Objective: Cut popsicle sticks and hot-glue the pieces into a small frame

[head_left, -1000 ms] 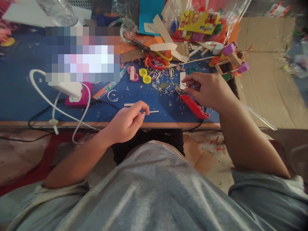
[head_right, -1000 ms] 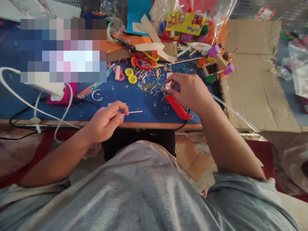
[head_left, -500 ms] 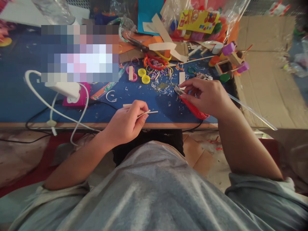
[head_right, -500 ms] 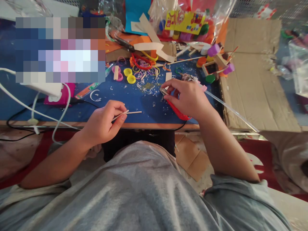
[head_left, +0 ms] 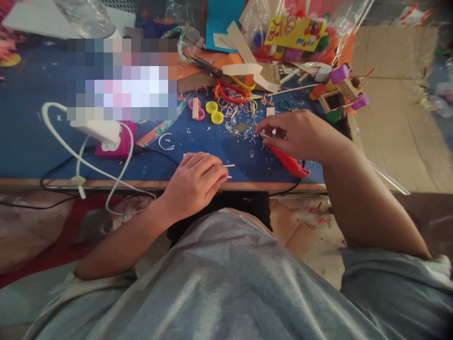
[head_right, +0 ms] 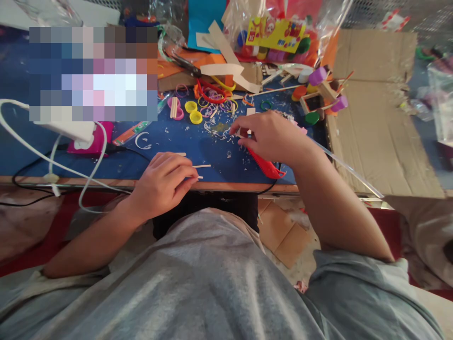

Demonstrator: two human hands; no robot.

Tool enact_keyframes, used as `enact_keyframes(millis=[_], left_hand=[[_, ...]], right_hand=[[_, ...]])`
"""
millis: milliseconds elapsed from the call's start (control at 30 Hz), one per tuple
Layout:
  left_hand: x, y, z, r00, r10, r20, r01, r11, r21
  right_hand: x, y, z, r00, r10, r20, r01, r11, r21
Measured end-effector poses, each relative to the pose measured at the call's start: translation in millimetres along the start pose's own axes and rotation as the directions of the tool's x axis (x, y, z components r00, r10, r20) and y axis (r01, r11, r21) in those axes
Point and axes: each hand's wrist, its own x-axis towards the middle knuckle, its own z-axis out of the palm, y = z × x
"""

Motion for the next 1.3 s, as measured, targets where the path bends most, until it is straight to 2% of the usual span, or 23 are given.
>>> enact_keyframes(millis=[100, 167, 233, 333, 433, 567, 800, 933, 1067, 1200, 1300], left_hand=[[-5.0, -1.9, 0.8, 0.996, -0.060, -0.069, 0.061, 0.998, 0.013], [-10.6, -3.5, 1.6, 0.984, -0.135, -0.120, 0.131, 0.991, -0.039], [-16.2, -3.6, 2.7, 0.962, -0.208, -0.175, 0.190, 0.975, -0.110], [-21.2, -0.1, 5.5, 0.945, -0.240, -0.220, 0.204, 0.963, -0.177], [-21.6, 4.7, 8.5, 0.951, -0.201, -0.235, 0.154, 0.967, -0.203], [-21.6, 3.8, 6.2, 0.963, -0.182, -0.197, 0.151, 0.975, -0.164], [-26.5, -22.9, -18.2, 0.919, -0.372, -0.129, 0.383, 0.921, 0.075], [-21.8, -24.8, -21.1, 0.934, -0.357, -0.017, 0.356, 0.929, 0.097], [-13.4, -15.4, -13.0, 0.947, -0.309, 0.083, 0.303, 0.950, 0.082], [-7.6, -11.5, -4.3, 0.944, -0.311, 0.112, 0.306, 0.950, 0.059], [-4.7, -11.4, -1.9, 0.942, -0.318, 0.108, 0.315, 0.948, 0.047]], right_hand=[[5.6, -11.2, -1.8, 0.988, 0.019, -0.152, -0.024, 0.999, -0.030], [1.2, -27.9, 5.0, 0.976, -0.037, -0.215, 0.033, 0.999, -0.020], [-8.2, -49.4, 18.9, 0.976, -0.154, -0.155, 0.168, 0.982, 0.081], [-24.0, -79.0, 45.8, 0.941, -0.322, -0.103, 0.337, 0.920, 0.201], [-33.7, -92.0, 65.1, 0.933, -0.335, -0.133, 0.357, 0.909, 0.215], [-39.0, -85.3, 71.5, 0.954, -0.253, -0.159, 0.284, 0.933, 0.221], [-38.7, -77.9, 79.9, 0.961, -0.102, -0.255, 0.146, 0.976, 0.160], [-31.3, -81.1, 83.9, 0.960, -0.095, -0.264, 0.134, 0.982, 0.135], [-26.4, -82.9, 84.0, 0.963, -0.126, -0.237, 0.159, 0.979, 0.125], [-27.4, -82.4, 71.8, 0.969, -0.148, -0.197, 0.178, 0.974, 0.143], [-21.7, -69.1, 44.6, 0.980, -0.124, -0.157, 0.140, 0.985, 0.096]])
